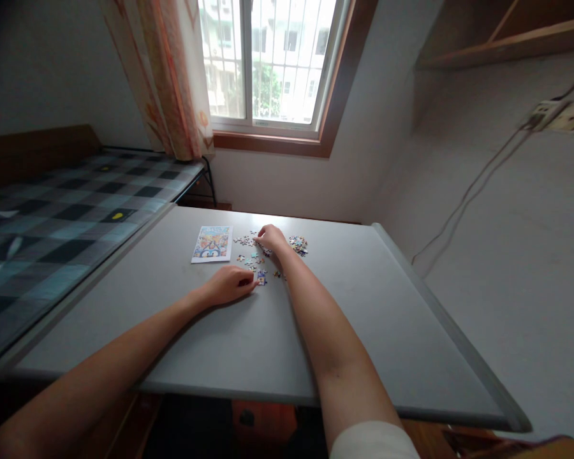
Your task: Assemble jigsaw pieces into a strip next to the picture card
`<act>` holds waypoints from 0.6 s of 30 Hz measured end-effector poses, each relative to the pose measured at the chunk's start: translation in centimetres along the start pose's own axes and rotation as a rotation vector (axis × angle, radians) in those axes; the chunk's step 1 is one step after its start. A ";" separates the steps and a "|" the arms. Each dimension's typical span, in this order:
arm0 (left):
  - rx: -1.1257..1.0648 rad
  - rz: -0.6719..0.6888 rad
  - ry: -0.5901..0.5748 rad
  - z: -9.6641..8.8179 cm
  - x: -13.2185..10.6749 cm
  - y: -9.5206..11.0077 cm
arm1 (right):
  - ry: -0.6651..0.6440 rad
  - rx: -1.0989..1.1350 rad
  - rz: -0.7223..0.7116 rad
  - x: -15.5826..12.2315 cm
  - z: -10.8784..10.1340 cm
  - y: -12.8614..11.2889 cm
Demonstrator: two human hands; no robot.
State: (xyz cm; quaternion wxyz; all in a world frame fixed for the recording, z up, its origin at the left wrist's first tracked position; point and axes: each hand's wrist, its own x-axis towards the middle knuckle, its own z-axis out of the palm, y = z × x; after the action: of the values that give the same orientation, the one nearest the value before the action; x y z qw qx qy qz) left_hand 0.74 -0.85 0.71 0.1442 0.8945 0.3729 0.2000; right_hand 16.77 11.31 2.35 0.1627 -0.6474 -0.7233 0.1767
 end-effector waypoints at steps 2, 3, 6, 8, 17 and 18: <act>0.007 0.007 0.005 0.1 0.0 -0.1 | -0.012 0.010 0.002 0.0 -0.1 -0.1; 0.009 0.008 0.006 0.1 0.0 -0.1 | -0.014 0.012 0.001 0.0 -0.1 -0.1; 0.004 0.009 0.010 0.1 0.0 -0.1 | -0.020 0.024 -0.004 -0.3 -0.2 -0.2; -0.001 0.014 0.009 0.1 -0.1 -0.1 | -0.026 0.051 -0.018 -0.7 -0.3 -0.1; -0.056 -0.038 0.056 0.4 0.1 -0.2 | 0.097 0.347 -0.216 -5.0 -0.8 2.2; -0.082 -0.067 0.081 0.5 0.1 -0.2 | 0.113 0.353 -0.250 -5.8 -0.8 2.5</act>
State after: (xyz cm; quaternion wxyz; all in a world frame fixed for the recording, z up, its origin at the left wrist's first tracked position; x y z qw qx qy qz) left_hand 0.88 -0.65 0.24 0.1720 0.8659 0.3999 0.2463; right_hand 19.99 5.88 1.83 0.3343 -0.5232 -0.7454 0.2425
